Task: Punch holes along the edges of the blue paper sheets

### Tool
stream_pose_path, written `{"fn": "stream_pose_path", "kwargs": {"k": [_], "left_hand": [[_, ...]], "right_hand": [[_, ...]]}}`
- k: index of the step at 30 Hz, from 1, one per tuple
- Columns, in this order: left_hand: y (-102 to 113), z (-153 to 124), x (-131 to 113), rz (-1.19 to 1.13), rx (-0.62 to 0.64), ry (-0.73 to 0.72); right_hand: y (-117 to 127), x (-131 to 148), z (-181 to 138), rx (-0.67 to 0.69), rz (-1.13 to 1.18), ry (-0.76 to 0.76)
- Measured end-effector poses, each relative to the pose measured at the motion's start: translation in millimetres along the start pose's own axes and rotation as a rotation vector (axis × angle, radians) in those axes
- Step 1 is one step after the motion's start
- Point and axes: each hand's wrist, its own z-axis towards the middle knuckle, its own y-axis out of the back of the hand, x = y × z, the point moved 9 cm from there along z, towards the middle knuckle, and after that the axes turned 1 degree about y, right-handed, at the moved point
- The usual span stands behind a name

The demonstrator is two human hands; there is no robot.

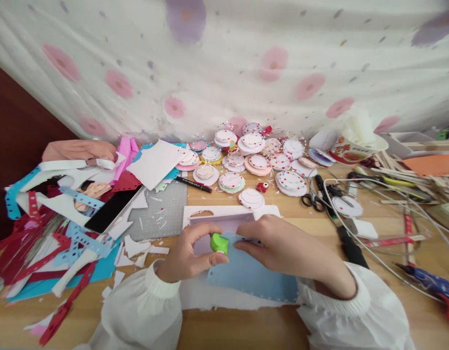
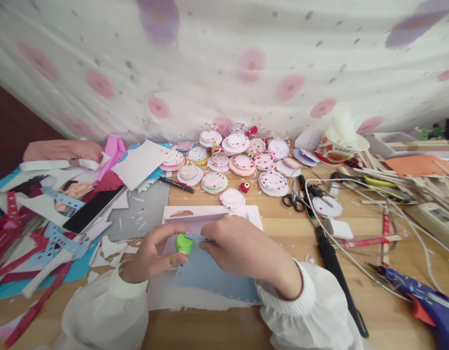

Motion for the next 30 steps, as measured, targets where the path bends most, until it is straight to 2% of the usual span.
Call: {"fn": "stream_pose_path", "kwargs": {"k": [8, 19, 27, 30], "left_hand": [[-1.6, 3.8, -8.7, -0.011, 0.027, -0.038], [-1.4, 2.9, -8.7, -0.015, 0.017, -0.06], [-2.2, 5.1, -12.5, 0.012, 0.015, -0.078], [-0.5, 5.5, -12.5, 0.006, -0.011, -0.08]], "right_hand": [[-5.3, 2.1, 2.9, 0.016, 0.006, 0.008], [-4.1, 2.4, 4.2, 0.0, 0.013, 0.026], [-9.7, -1.1, 2.2, 0.072, 0.116, 0.011], [-15.3, -7.1, -1.0, 0.124, 0.198, -0.059]]}}
